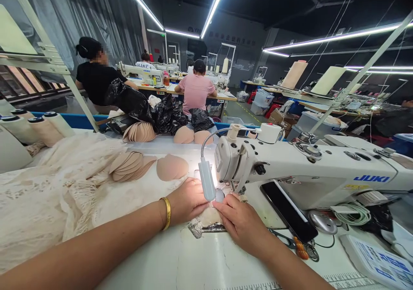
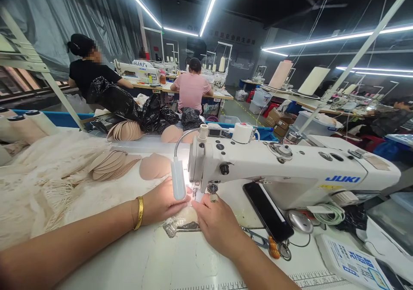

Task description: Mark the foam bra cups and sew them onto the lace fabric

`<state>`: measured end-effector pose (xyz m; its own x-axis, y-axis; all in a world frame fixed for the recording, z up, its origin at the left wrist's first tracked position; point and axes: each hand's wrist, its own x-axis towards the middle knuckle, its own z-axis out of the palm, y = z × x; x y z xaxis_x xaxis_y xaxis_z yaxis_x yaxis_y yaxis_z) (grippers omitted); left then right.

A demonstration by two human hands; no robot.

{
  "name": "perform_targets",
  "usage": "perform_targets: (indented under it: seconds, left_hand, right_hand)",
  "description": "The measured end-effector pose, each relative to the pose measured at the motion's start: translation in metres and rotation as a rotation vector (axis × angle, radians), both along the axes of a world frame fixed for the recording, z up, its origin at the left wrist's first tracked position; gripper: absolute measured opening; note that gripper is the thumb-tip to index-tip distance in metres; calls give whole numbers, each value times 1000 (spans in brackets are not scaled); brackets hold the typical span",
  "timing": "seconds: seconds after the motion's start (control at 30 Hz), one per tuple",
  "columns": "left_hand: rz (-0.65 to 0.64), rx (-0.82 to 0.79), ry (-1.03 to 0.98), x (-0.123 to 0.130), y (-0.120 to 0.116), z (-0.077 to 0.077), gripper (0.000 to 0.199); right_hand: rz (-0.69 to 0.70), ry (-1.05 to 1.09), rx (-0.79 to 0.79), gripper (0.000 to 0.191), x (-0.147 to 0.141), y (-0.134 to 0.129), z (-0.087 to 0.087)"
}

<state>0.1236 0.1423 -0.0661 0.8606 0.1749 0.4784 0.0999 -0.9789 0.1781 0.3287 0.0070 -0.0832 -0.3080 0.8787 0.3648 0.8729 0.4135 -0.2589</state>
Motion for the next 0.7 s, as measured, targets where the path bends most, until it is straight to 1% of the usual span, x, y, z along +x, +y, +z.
perform_targets:
  seconds: [0.1, 0.23, 0.37, 0.43, 0.47, 0.53, 0.57, 0.6, 0.63, 0.7]
  left_hand:
    - [17, 32, 43, 1, 5, -2, 16]
    - [79, 56, 70, 5, 8, -4, 15]
    - [139, 64, 98, 8, 7, -5, 9]
    - [161, 49, 100, 5, 7, -4, 11]
    - [169, 36, 93, 2, 7, -2, 13]
    - [171, -7, 57, -9, 1, 2, 18]
    - [163, -31, 32, -17, -6, 5, 20]
    - [146, -42, 7, -25, -16, 8, 22]
    - [121, -61, -22, -33, -30, 10, 25]
    - [52, -173, -77, -48, -66, 10, 25]
  right_hand:
    - [-9, 1, 1, 31, -1, 0, 1]
    - [-6, 20, 1, 31, -1, 0, 1]
    - [62, 77, 42, 31, 7, 4, -5]
    - [91, 121, 51, 30, 14, 6, -7]
    - [84, 146, 52, 28, 16, 6, -7]
    - [27, 181, 59, 26, 14, 4, -3]
    - [-9, 216, 39, 25, 9, 2, 0]
    - [-39, 300, -25, 25, 3, -1, 4]
    - [-60, 436, -131, 26, -6, -5, 8]
    - [-94, 811, -387, 33, -28, -11, 15]
